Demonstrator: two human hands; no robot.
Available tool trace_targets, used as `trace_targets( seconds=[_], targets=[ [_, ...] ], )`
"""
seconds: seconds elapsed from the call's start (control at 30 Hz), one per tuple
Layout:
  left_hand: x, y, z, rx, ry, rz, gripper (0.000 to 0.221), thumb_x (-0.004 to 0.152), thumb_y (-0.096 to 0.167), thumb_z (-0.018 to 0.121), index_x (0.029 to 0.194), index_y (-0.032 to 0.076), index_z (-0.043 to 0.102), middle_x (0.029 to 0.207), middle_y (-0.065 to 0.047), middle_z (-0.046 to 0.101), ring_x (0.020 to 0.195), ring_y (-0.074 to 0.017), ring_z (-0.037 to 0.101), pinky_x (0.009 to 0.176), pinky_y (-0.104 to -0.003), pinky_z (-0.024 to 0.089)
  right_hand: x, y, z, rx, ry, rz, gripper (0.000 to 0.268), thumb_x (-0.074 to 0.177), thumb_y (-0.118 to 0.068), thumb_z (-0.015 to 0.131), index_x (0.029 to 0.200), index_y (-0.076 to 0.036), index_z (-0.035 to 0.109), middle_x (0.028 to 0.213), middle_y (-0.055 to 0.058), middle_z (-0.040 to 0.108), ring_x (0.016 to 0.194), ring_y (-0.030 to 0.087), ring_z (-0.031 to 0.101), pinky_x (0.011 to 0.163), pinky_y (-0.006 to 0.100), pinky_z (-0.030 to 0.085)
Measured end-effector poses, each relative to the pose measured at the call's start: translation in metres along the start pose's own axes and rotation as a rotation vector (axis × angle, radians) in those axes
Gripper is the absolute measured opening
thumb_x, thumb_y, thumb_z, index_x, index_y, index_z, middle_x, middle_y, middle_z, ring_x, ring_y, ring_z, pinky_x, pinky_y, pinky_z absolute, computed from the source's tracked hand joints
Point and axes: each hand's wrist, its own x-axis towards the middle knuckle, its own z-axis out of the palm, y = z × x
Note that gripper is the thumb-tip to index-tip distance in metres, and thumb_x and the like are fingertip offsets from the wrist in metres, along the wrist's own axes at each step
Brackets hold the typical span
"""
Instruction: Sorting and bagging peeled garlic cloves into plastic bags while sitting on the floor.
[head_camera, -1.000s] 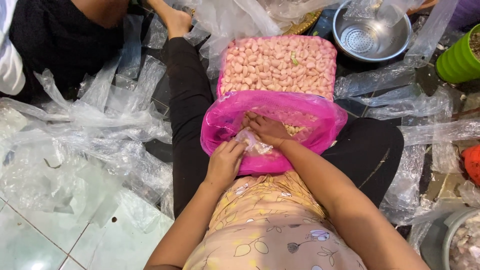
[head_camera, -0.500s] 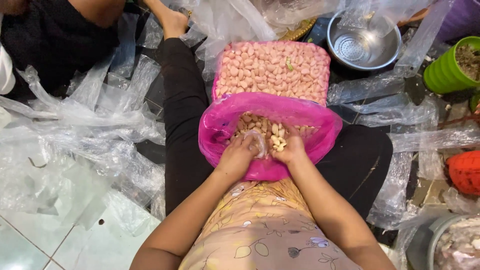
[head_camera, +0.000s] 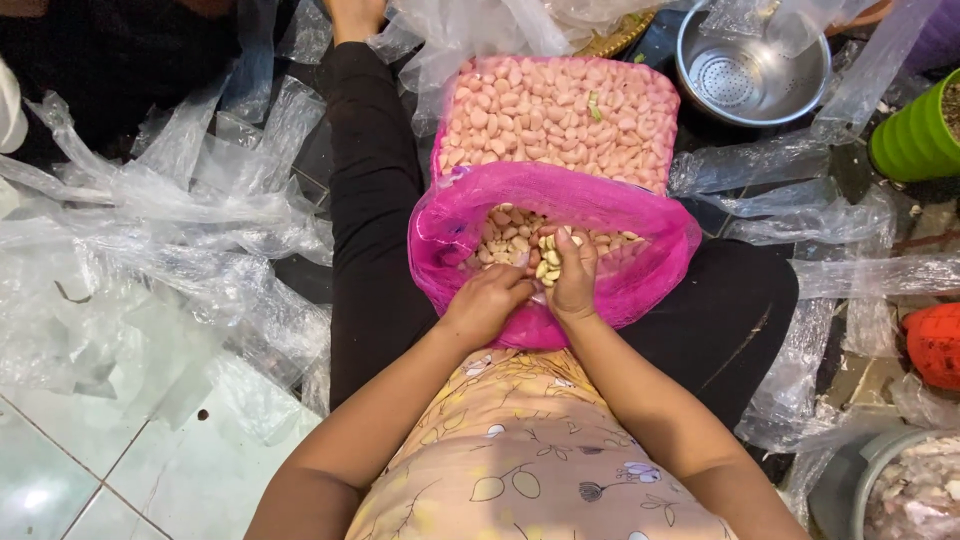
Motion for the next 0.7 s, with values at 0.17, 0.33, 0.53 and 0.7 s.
trace_targets(
  seconds=[0.17,0.33,0.53,0.7],
  targets=[
    [-0.005,-0.008,0.016,-0.063,-0.005,-0.072,0.015,0.092,0.029,0.07,0.105,0.02,0.071,0.127,-0.011,0.061,0.117,-0.0338,0.065,0.093,-0.043,0.056,0.002,0.002,-0.005,-0.041,-0.026,-0.054,0.029,0.096,-0.027,0.065,0.104,0.002,0.064,0.087,0.022,0.071,0.07,0.026,0.076,0.059,0.034,0.065],
    [-0.001,-0.003,0.001,-0.173,-0.035,-0.145,0.016,0.091,0.027,0.071,0.106,0.021,0.073,0.136,-0.012,0.056,0.116,-0.0388,0.066,0.093,-0.047,0.057,-0.005,-0.022,0.023,-0.038,-0.134,-0.111,0.029,0.091,-0.022,0.068,0.108,0.001,0.063,0.094,0.019,0.072,0.086,0.021,0.075,0.075,0.027,0.061],
    [-0.002,-0.002,-0.003,-0.194,-0.023,-0.159,0.016,0.093,0.028,0.072,0.106,0.02,0.073,0.138,-0.017,0.054,0.119,-0.0447,0.064,0.094,-0.05,0.056,-0.003,-0.018,0.013,-0.002,-0.164,-0.055,0.03,0.093,-0.025,0.064,0.111,0.001,0.063,0.101,0.022,0.074,0.093,0.026,0.077,0.077,0.029,0.062],
    [0.001,0.006,-0.017,-0.26,0.044,-0.176,0.021,0.093,0.023,0.072,0.113,0.017,0.072,0.14,-0.02,0.051,0.124,-0.0472,0.06,0.097,-0.051,0.055,0.003,-0.006,-0.005,0.04,-0.208,-0.08,0.036,0.103,-0.032,0.046,0.115,-0.001,0.062,0.105,0.021,0.073,0.098,0.029,0.075,0.088,0.038,0.062]
  ],
)
